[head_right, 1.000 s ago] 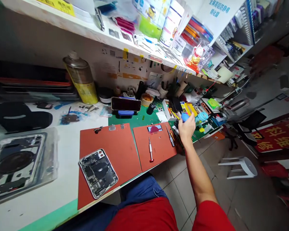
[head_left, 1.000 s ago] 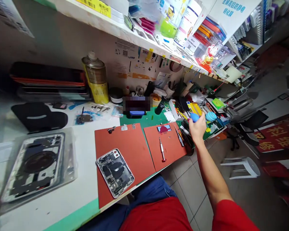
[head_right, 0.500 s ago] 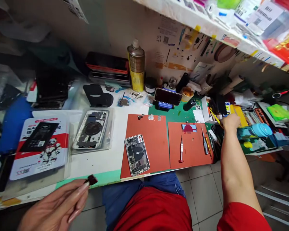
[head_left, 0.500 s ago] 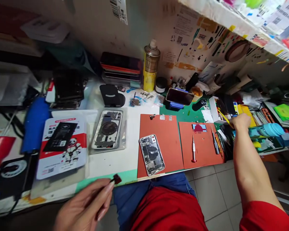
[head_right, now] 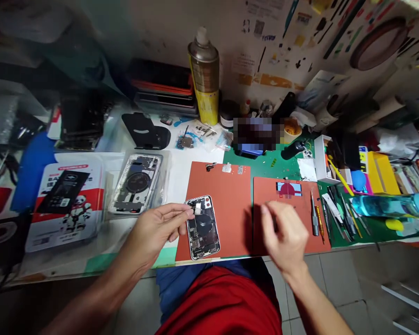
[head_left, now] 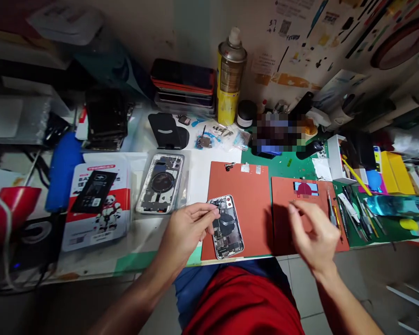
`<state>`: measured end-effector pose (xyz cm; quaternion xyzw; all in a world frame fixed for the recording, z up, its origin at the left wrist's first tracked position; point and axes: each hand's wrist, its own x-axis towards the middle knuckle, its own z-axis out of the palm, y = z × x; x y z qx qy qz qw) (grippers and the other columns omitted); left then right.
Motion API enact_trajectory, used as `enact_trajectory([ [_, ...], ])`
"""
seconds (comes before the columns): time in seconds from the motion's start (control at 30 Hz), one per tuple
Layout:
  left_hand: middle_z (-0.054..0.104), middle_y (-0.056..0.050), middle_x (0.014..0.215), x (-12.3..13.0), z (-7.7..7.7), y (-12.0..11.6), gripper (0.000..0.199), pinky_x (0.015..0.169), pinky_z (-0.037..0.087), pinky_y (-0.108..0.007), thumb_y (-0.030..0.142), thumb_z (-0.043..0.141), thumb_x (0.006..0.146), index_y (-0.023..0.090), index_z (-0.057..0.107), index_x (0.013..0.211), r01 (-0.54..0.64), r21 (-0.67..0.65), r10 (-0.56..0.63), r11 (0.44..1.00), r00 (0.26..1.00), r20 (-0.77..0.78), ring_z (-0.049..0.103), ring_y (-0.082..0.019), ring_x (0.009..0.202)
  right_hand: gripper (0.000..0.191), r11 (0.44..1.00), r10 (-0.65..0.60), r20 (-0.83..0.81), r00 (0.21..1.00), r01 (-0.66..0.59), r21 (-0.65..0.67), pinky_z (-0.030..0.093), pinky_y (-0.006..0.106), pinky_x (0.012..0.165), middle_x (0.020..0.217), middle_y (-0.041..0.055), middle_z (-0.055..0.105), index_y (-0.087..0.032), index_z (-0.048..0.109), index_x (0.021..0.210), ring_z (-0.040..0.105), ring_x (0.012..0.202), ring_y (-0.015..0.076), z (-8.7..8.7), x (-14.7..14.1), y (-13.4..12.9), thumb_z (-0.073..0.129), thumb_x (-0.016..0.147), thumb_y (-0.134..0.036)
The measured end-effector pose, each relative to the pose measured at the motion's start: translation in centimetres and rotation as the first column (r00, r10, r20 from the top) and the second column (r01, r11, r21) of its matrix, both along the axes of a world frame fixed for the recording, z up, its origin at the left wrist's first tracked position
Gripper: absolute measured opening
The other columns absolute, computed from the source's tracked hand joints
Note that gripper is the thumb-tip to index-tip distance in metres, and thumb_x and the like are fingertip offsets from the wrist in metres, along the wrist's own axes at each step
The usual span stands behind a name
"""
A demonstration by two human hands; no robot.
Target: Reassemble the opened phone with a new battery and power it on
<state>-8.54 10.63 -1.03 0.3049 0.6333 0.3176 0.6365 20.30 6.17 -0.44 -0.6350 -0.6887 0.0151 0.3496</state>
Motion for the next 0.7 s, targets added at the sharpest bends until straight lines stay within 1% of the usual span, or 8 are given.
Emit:
enact_trajectory([
  [0.07, 0.065, -0.002, 0.055, 0.3, -0.1, 0.4, 0.035, 0.043, 0.031, -0.020, 0.042, 0.083, 0.065, 0.014, 0.077, 0.085, 0.020, -0.006, -0.020, 1.000, 0.999, -0.044, 0.044, -0.008, 0.045, 0.017, 0.985, 0.159, -0.152, 0.976, -0.168, -0.049, 0.061, 0.038, 0.083, 0.100, 0.0073, 0.080, -0.023, 0.074, 0.114, 0.076, 0.090, 0.0220, -0.4, -3.1, -0.7, 0.068, 0.100, -0.014],
  [0.13, 0.067, -0.002, 0.056, 0.5, -0.4, 0.6, 0.031, 0.044, 0.031, -0.019, 0.040, 0.080, 0.069, 0.015, 0.078, 0.086, 0.062, -0.008, -0.063, 0.998, 0.994, -0.091, 0.046, -0.009, 0.045, 0.019, 0.968, 0.206, -0.249, 0.946, -0.234, -0.087, 0.061, 0.038, 0.083, 0.101, 0.0071, 0.080, -0.023, 0.073, 0.115, 0.075, 0.091, 0.0216, -0.8, -4.6, -0.7, 0.067, 0.101, -0.011],
  [0.27, 0.075, -0.007, 0.066, 0.7, -0.8, 1.0, 0.028, 0.043, 0.036, -0.020, 0.039, 0.076, 0.074, 0.016, 0.080, 0.088, 0.119, -0.014, -0.120, 0.993, 0.978, -0.172, 0.058, -0.013, 0.049, 0.018, 0.944, 0.207, -0.367, 0.907, -0.283, -0.167, 0.063, 0.039, 0.085, 0.106, 0.0084, 0.081, -0.022, 0.075, 0.116, 0.077, 0.096, 0.0229, -1.7, -5.6, 0.1, 0.065, 0.103, -0.014],
  [0.37, 0.079, -0.010, 0.074, 1.2, -0.4, 1.4, 0.026, 0.043, 0.042, -0.022, 0.038, 0.075, 0.073, 0.015, 0.080, 0.084, 0.123, -0.020, -0.124, 0.992, 0.976, -0.180, 0.067, -0.017, 0.053, 0.017, 0.930, 0.224, -0.418, 0.881, -0.321, -0.178, 0.063, 0.039, 0.086, 0.107, 0.0092, 0.081, -0.021, 0.075, 0.115, 0.077, 0.096, 0.0229, -2.1, -6.3, 0.5, 0.064, 0.103, -0.015],
  [0.43, 0.081, -0.011, 0.079, 1.6, 0.0, 1.5, 0.024, 0.043, 0.045, -0.022, 0.036, 0.075, 0.071, 0.015, 0.079, 0.082, 0.094, -0.035, -0.098, 0.995, 0.983, -0.156, 0.072, -0.019, 0.058, 0.017, 0.925, 0.237, -0.443, 0.865, -0.340, -0.169, 0.063, 0.038, 0.085, 0.106, 0.0095, 0.081, -0.021, 0.076, 0.115, 0.077, 0.095, 0.0226, -2.3, -6.8, 0.8, 0.064, 0.103, -0.015],
  [0.5, 0.082, -0.012, 0.083, 1.8, 0.2, 1.4, 0.025, 0.042, 0.047, -0.022, 0.035, 0.077, 0.068, 0.015, 0.079, 0.081, 0.035, -0.056, -0.042, 0.998, 0.993, -0.114, 0.075, -0.021, 0.061, 0.018, 0.921, 0.248, -0.458, 0.854, -0.354, -0.162, 0.063, 0.039, 0.085, 0.105, 0.0099, 0.081, -0.020, 0.076, 0.114, 0.076, 0.094, 0.0228, -2.5, -7.2, 1.1, 0.064, 0.103, -0.015],
  [0.6, 0.082, -0.012, 0.084, 2.1, 0.0, 1.1, 0.028, 0.042, 0.049, -0.022, 0.037, 0.081, 0.067, 0.014, 0.078, 0.082, -0.036, -0.070, 0.032, 0.997, 0.998, -0.059, 0.076, -0.022, 0.061, 0.017, 0.921, 0.255, -0.463, 0.849, -0.359, -0.152, 0.063, 0.039, 0.085, 0.105, 0.0106, 0.081, -0.020, 0.076, 0.114, 0.076, 0.094, 0.0229, -3.0, -7.4, 1.5, 0.064, 0.102, -0.015],
  [0.7, 0.082, -0.012, 0.084, 2.3, -0.4, 0.8, 0.030, 0.042, 0.050, -0.023, 0.040, 0.082, 0.068, 0.013, 0.078, 0.083, -0.047, -0.061, 0.045, 0.997, 0.998, -0.035, 0.076, -0.022, 0.061, 0.018, 0.921, 0.257, -0.467, 0.846, -0.360, -0.146, 0.062, 0.040, 0.085, 0.105, 0.0108, 0.080, -0.020, 0.076, 0.114, 0.075, 0.095, 0.0229, -3.5, -7.3, 1.7, 0.064, 0.102, -0.014],
])
